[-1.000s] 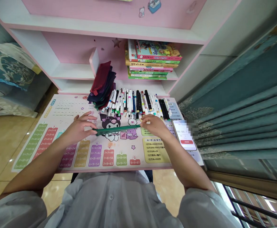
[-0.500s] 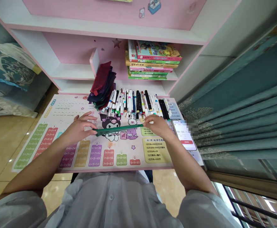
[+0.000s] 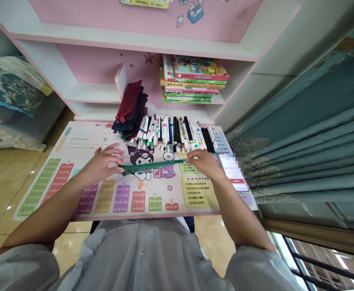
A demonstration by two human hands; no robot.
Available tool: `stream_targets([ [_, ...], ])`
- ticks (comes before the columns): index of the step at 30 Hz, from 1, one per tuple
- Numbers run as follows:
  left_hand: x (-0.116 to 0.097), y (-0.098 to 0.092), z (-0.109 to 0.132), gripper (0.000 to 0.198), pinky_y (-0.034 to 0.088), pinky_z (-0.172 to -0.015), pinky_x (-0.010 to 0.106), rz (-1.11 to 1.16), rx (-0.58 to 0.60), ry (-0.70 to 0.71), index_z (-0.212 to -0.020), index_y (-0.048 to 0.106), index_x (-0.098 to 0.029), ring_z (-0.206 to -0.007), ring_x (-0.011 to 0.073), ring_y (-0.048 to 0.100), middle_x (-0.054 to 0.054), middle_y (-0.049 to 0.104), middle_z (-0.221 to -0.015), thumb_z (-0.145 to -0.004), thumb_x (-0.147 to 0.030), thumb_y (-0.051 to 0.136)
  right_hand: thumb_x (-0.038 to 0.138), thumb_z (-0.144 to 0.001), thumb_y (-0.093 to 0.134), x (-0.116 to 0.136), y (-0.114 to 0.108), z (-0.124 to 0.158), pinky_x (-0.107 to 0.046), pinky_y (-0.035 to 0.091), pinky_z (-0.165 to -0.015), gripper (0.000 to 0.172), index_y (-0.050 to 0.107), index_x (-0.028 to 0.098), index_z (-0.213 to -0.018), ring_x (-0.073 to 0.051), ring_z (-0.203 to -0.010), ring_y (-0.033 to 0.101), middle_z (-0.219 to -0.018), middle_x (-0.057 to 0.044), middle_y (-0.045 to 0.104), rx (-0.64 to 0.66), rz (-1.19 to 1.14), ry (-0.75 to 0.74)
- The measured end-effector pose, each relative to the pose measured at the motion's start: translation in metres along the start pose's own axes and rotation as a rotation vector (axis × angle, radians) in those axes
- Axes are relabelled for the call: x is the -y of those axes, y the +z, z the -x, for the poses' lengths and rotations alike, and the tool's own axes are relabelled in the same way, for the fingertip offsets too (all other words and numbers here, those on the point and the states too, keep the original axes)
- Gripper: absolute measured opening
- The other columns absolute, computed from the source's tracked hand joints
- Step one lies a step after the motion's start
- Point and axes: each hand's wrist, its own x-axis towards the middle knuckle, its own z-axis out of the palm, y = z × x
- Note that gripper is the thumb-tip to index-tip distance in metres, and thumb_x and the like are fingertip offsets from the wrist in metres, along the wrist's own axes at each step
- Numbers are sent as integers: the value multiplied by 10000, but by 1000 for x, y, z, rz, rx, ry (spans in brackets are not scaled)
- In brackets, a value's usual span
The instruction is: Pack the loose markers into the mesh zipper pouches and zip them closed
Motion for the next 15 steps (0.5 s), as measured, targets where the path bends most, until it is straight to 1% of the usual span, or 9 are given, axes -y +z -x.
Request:
stream_targets([
  [2, -1, 0, 0, 52, 59, -1193, 749, 4, 2, -3, -742, 771, -262, -1481, 410, 365, 47, 676, -1352, -771, -303, 784, 511, -630, 708, 1, 0, 0, -478, 449, -1010, 265, 701, 249, -662, -308, -1093, 667, -1134, -61, 755, -1, -5, 1],
  [5, -2, -2, 1, 65, 60, -1199, 750, 14, 11, -13, -725, 768, -260, -1495, 404, 350, 55, 678, -1347, -765, -304, 793, 523, -650, 720, 3, 2, 4, -457, 456, -985, 287, 718, 243, -708, -304, -1086, 666, -1118, -58, 758, -16, -45, 10],
  [8, -3, -2, 3, 78, 57, -1202, 749, 30, 4, -1, -715, 765, -263, -1498, 399, 348, 58, 682, -1339, -764, -316, 795, 603, -701, 707, 6, 10, 16, -419, 469, -909, 371, 710, 235, -755, -289, -1001, 672, -985, -53, 762, -89, -104, 47],
  [10, -3, -3, 4, 84, 51, -1200, 750, 41, 4, 21, -725, 767, -265, -1504, 392, 339, 59, 678, -1350, -773, -331, 787, 687, -711, 686, 9, 21, 29, -403, 469, -850, 460, 694, 230, -767, -282, -942, 667, -910, -53, 751, -101, -169, 103],
  [11, -3, -3, 5, 93, 48, -1201, 747, 49, 9, 32, -729, 768, -266, -1508, 388, 331, 59, 674, -1359, -780, -343, 784, 720, -705, 681, 10, 28, 36, -396, 465, -839, 497, 691, 228, -768, -278, -937, 662, -904, -57, 748, -76, -221, 135],
  [13, -4, -4, 8, 117, 39, -1208, 737, 68, 24, 46, -722, 767, -264, -1515, 387, 316, 57, 666, -1376, -777, -363, 793, 762, -686, 679, 14, 46, 48, -384, 460, -834, 550, 704, 219, -769, -263, -946, 654, -932, -70, 750, 21, -347, 185],
  [15, -8, -4, 10, 128, 36, -1220, 721, 85, 40, 62, -706, 764, -259, -1517, 388, 311, 55, 664, -1378, -759, -365, 814, 781, -672, 676, 19, 67, 56, -364, 462, -793, 584, 713, 205, -760, -234, -885, 646, -901, -80, 744, 100, -450, 196],
])
